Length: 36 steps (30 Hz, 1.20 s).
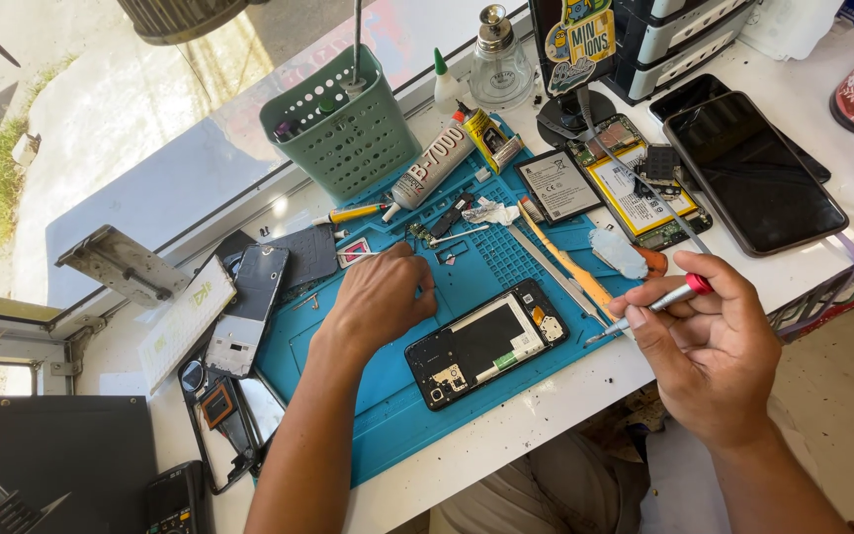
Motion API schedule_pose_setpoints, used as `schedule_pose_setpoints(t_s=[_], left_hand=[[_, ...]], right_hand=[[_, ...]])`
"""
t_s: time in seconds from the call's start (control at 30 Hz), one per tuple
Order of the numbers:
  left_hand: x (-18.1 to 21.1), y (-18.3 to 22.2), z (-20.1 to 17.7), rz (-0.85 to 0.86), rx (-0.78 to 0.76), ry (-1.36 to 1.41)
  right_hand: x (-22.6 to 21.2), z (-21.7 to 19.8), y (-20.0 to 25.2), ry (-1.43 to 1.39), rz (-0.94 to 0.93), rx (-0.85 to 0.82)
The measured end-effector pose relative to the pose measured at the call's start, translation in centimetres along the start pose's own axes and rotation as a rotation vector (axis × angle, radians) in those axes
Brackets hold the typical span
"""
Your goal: Repairing a mobile phone by manipulating internal components and using a screwdriver
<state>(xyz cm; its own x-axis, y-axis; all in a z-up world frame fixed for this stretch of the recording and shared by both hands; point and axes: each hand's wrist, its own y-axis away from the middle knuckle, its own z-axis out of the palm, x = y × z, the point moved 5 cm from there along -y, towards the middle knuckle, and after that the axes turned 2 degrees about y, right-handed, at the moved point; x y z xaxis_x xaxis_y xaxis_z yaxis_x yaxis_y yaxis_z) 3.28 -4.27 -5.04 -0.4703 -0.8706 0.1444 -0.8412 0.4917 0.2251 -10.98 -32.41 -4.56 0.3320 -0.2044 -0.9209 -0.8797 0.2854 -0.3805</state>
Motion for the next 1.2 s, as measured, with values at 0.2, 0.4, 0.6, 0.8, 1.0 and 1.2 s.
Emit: schedule_pose_setpoints(t_s=[0.2, 0.4, 0.6, 0.8, 1.0, 1.2], left_hand=[[-0.4, 0.3, -0.8, -0.035, -0.026, 0.075], [-0.6, 0.6, -1.4, -0.096, -0.032, 0.136], [-0.5, 0.4, -0.9, -0.073, -0.077, 0.172], [-0.6, 0.5, -1.3, -0.043, -0.056, 0.250], [-1.6, 0.4, -1.4, -0.006, 0.069, 0.257], [-2.1, 0.3, -1.8, -0.007, 0.096, 0.247]], right_hand=[[-0.4, 0.1, -0.1, 0.001, 0.015, 0.006], [-0.2, 0.1, -0.2, -0.027, 0.025, 0.005], [-0.2, 0.1, -0.3, -0.017, 0.016, 0.000], [-0.2, 0.1, -0.3, -0.016, 0.015, 0.001], [-0.3, 0.1, -0.3, 0.002, 0.016, 0.000], [-0.4, 0.1, -0.4, 0.015, 0.011, -0.004]])
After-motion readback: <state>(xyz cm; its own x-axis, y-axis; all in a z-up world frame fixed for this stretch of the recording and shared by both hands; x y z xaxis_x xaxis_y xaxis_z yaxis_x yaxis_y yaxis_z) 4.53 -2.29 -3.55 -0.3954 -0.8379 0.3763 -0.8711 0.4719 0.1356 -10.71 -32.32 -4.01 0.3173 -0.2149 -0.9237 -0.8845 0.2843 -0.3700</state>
